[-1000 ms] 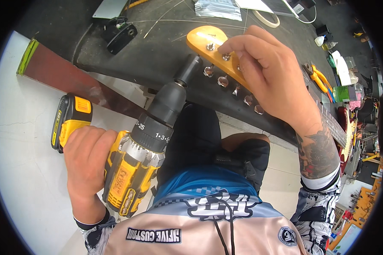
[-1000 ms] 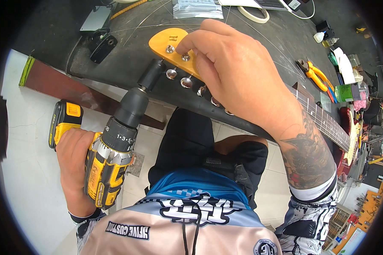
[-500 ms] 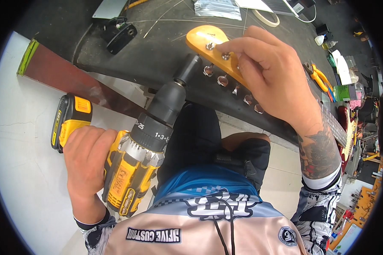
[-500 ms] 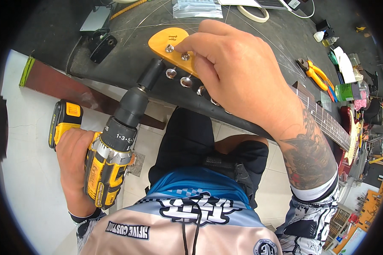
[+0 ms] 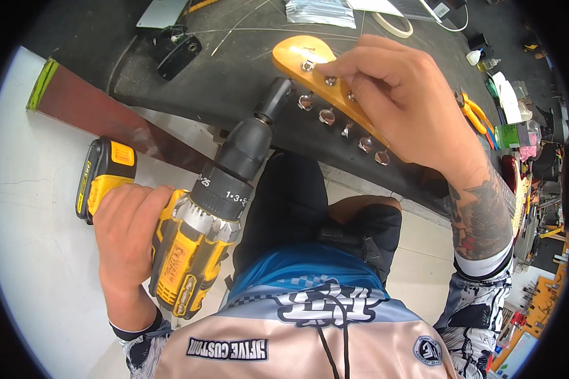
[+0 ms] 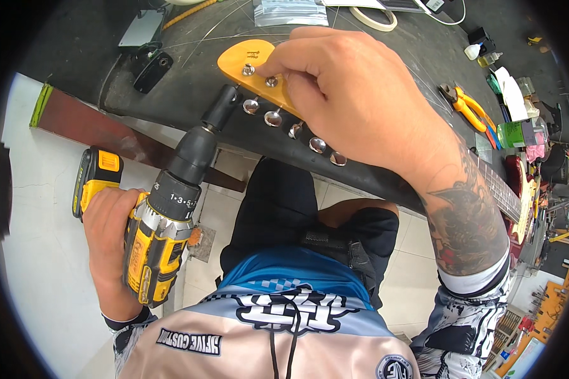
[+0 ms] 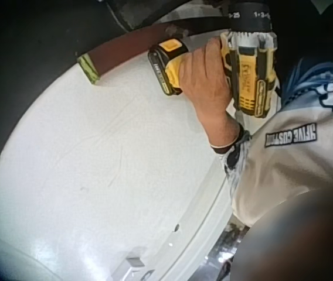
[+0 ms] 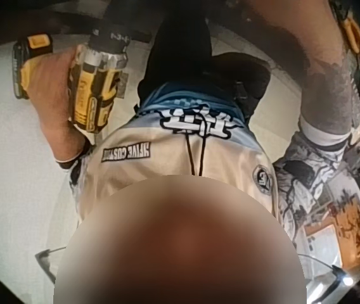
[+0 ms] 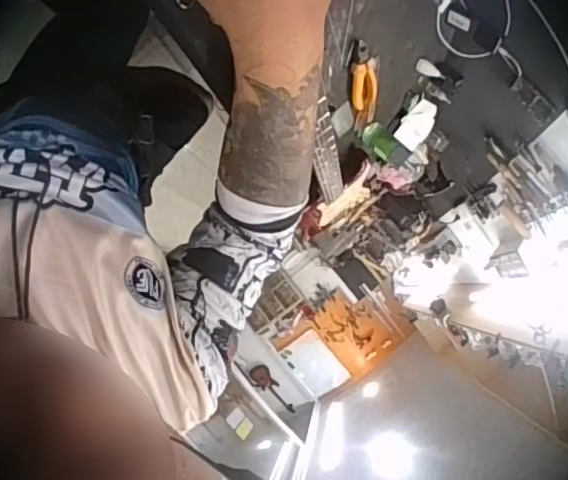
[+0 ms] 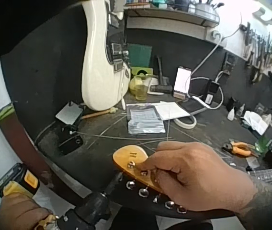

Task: Replacing and tightening a guitar string on an electric guitar.

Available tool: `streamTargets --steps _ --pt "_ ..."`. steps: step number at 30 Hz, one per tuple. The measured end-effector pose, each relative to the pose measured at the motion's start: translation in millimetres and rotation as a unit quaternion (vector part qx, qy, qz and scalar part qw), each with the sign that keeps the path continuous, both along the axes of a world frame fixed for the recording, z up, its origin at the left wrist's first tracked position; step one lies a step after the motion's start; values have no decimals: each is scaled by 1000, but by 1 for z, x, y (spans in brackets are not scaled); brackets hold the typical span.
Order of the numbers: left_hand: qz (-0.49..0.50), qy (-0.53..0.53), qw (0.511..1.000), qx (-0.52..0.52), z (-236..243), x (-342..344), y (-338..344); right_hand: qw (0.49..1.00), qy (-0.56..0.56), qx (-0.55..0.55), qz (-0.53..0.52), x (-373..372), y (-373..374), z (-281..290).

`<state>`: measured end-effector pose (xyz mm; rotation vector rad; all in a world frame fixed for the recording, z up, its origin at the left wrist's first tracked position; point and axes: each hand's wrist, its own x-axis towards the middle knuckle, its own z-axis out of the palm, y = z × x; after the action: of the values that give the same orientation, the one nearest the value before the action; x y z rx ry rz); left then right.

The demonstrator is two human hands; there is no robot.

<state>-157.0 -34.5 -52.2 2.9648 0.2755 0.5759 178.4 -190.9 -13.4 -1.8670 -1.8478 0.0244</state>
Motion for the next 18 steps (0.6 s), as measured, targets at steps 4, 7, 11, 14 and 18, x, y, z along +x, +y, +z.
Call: streamTargets --steps 4,7,11,14,18 --pt "-1 -1 1000 0 -1 0 1 1000 1 0 1 2 2 0" --pt "-2 9 1000 -3 -1 0 3 1000 -13 2 0 3 2 0" --pt "-4 4 1000 -1 -3 1 5 1000 -8 3 -7 2 4 -1" --pt "-1 9 1000 -6 -4 3 5 1000 1 -6 -13 2 4 -1" --pt "0 3 1000 -8 -3 2 5 999 38 -23 -1 0 5 4"
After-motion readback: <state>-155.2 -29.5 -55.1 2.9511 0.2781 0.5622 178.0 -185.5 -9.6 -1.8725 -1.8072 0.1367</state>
